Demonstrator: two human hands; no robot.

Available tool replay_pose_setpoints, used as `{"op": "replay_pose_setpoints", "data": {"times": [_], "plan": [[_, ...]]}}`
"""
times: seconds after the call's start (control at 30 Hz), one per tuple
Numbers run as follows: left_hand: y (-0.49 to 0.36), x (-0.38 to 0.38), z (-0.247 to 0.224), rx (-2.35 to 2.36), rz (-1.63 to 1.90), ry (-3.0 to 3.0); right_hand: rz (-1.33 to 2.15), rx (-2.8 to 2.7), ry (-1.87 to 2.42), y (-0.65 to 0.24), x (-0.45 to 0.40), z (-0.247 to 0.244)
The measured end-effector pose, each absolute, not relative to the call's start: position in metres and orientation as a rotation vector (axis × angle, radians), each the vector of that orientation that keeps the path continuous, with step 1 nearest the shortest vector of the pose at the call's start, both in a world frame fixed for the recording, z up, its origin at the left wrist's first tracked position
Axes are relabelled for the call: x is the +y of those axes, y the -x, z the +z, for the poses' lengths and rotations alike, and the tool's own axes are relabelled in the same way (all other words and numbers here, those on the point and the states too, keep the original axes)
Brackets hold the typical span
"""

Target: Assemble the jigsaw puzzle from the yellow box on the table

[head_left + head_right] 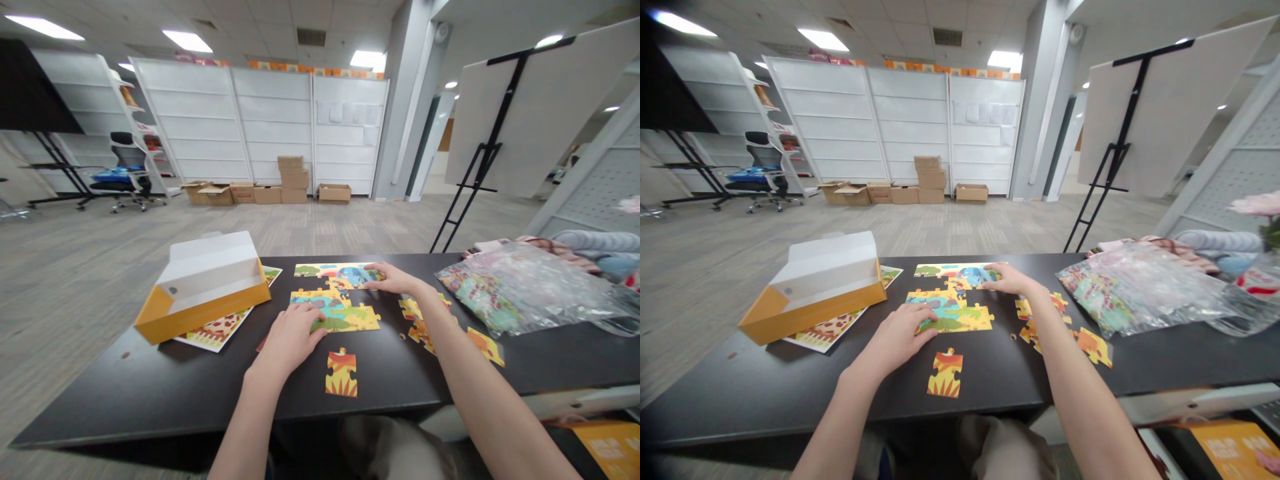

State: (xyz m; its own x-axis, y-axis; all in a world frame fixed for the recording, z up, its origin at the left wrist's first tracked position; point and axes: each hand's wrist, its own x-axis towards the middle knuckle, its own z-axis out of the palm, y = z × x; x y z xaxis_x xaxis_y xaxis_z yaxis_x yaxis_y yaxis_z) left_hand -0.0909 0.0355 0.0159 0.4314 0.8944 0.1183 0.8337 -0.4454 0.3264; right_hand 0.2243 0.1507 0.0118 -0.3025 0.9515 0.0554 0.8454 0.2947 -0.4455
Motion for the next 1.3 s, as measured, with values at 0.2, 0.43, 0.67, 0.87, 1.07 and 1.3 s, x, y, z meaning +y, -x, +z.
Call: {"op": "replay_pose_setpoints", "data": {"times": [0.2,0.43,0.67,0.87,1.07,1.3], "plan": [[0.085,0.030,0.023,1.365,0.527,-2.297,0.646,-1.998,1.630,-0.261,0.142,0.032],[0.076,0.025,0.023,1.184,0.355,-2.122,0.597,-2.043,1.661,-0.260,0.145,0.026],[0.079,0.029,0.015,1.183,0.294,-2.067,0.445,-1.992,1.655,-0.240,0.136,0.033],[0.079,0.024,0.022,1.200,0.228,-2.114,0.246,-2.006,1.708,-0.268,0.097,0.050],[0.081,0.017,0.024,1.201,0.145,-2.167,0.353,-2.145,1.968,-0.341,0.028,0.067],[0.081,0.019,0.022,1.162,0.129,-2.218,0.247,-2.165,2.137,-0.356,-0.016,0.051]]}}
